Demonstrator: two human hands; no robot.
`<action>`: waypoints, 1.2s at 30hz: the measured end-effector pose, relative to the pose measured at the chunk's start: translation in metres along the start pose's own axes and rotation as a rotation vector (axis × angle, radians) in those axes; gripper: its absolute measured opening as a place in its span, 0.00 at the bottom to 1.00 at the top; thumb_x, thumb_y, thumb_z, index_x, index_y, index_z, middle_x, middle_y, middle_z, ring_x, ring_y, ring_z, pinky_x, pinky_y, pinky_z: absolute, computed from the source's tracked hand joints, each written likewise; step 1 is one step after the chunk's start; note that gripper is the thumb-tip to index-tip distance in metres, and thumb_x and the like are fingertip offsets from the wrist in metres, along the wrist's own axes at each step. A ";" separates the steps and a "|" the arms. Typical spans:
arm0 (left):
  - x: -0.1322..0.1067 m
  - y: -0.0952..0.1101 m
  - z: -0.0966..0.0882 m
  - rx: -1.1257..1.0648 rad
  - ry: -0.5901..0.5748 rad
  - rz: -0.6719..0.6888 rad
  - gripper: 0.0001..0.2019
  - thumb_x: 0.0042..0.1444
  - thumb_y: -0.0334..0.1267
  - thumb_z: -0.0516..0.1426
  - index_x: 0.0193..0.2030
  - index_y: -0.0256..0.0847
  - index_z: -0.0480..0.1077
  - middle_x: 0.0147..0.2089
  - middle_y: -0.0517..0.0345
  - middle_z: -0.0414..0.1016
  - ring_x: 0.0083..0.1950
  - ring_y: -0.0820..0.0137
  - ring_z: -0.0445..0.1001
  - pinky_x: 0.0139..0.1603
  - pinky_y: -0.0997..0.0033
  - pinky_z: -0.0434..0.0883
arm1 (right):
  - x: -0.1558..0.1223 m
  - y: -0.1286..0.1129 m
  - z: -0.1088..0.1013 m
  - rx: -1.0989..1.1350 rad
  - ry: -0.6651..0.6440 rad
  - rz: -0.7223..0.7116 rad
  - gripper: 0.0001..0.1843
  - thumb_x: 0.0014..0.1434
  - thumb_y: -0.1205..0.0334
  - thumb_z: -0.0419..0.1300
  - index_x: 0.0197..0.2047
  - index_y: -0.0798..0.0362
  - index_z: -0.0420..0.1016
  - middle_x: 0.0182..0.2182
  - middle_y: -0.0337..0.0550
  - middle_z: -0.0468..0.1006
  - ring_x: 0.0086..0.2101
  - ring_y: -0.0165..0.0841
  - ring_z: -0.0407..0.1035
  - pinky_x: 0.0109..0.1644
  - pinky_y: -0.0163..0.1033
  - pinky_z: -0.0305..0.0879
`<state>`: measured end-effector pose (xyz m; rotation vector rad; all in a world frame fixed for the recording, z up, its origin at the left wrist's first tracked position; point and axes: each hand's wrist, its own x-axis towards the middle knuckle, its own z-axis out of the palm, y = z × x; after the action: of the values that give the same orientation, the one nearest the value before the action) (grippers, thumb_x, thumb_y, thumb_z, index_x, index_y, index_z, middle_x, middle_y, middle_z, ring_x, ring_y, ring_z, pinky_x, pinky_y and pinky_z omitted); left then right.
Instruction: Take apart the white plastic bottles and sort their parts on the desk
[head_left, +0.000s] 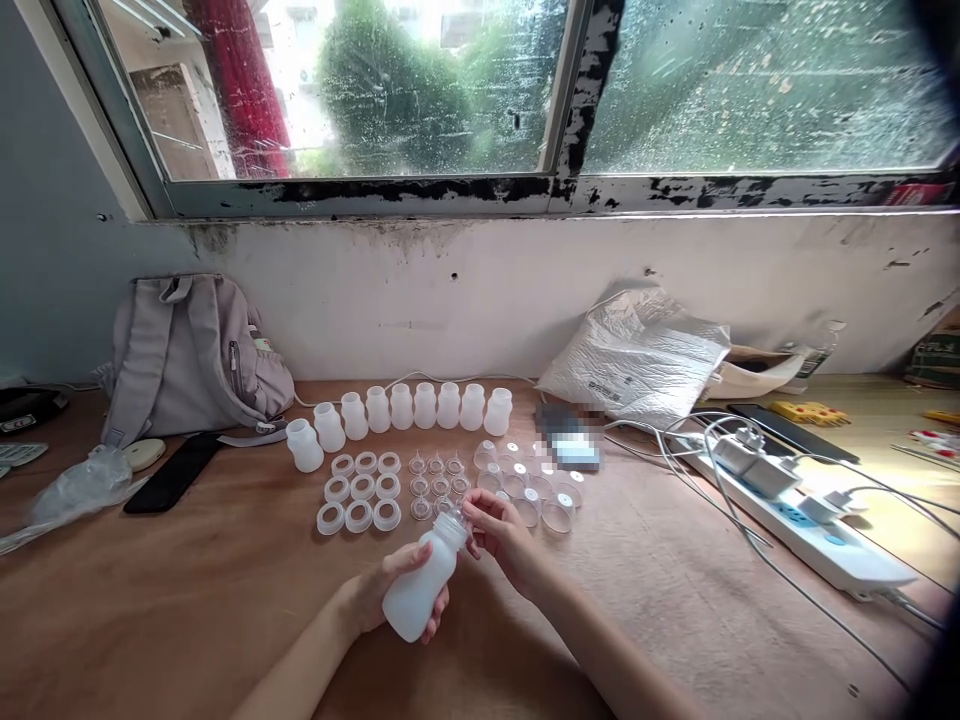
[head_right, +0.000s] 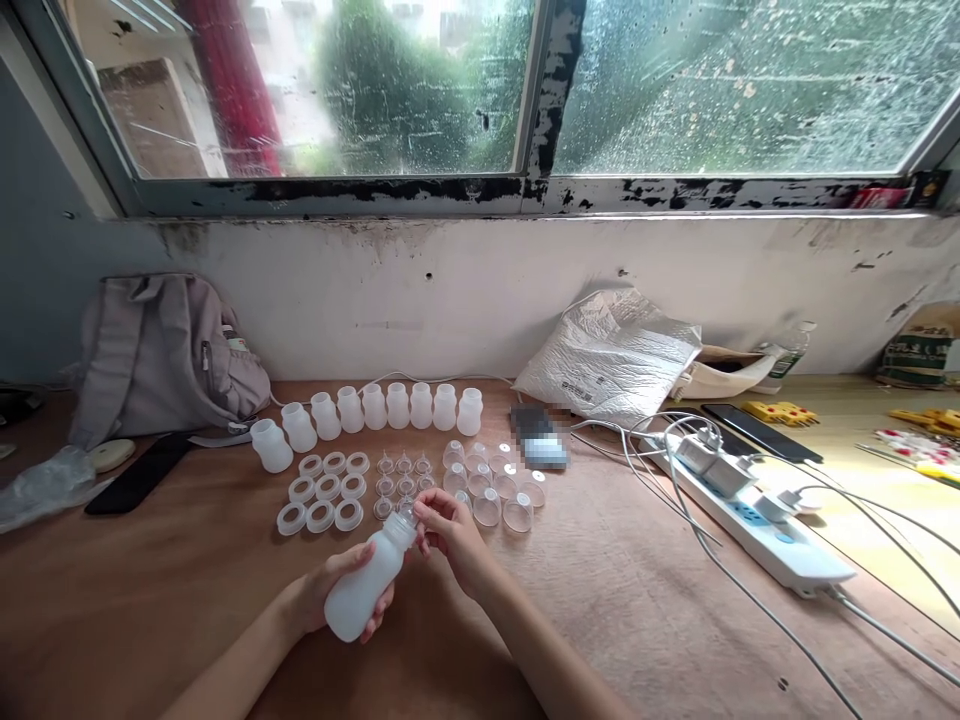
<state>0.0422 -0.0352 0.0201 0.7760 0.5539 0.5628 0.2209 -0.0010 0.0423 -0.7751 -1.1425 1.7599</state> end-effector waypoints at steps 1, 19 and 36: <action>0.000 0.001 0.000 0.010 0.002 -0.004 0.24 0.54 0.53 0.46 0.48 0.34 0.59 0.26 0.55 0.67 0.22 0.72 0.69 0.21 0.73 0.66 | 0.000 -0.001 0.000 -0.009 0.004 -0.007 0.12 0.50 0.55 0.60 0.30 0.54 0.66 0.19 0.34 0.63 0.18 0.24 0.57 0.21 0.31 0.52; -0.081 0.074 -0.066 0.100 0.882 0.690 0.17 0.44 0.43 0.57 0.40 0.37 0.66 0.37 0.54 0.71 0.38 0.66 0.71 0.37 0.69 0.68 | -0.003 0.016 0.001 -0.696 0.171 -0.422 0.07 0.57 0.57 0.51 0.33 0.52 0.64 0.28 0.40 0.64 0.25 0.27 0.60 0.25 0.32 0.58; -0.073 0.060 -0.160 0.691 1.566 0.823 0.32 0.34 0.44 0.63 0.46 0.41 0.55 0.47 0.50 0.65 0.46 0.61 0.68 0.46 0.59 0.65 | -0.009 0.035 0.005 -1.271 -0.046 -0.523 0.07 0.54 0.64 0.52 0.38 0.50 0.62 0.33 0.41 0.65 0.30 0.31 0.63 0.32 0.35 0.59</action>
<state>-0.1287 0.0299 -0.0101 1.1118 1.9704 1.8301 0.2085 -0.0180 0.0126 -0.9774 -2.2511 0.4697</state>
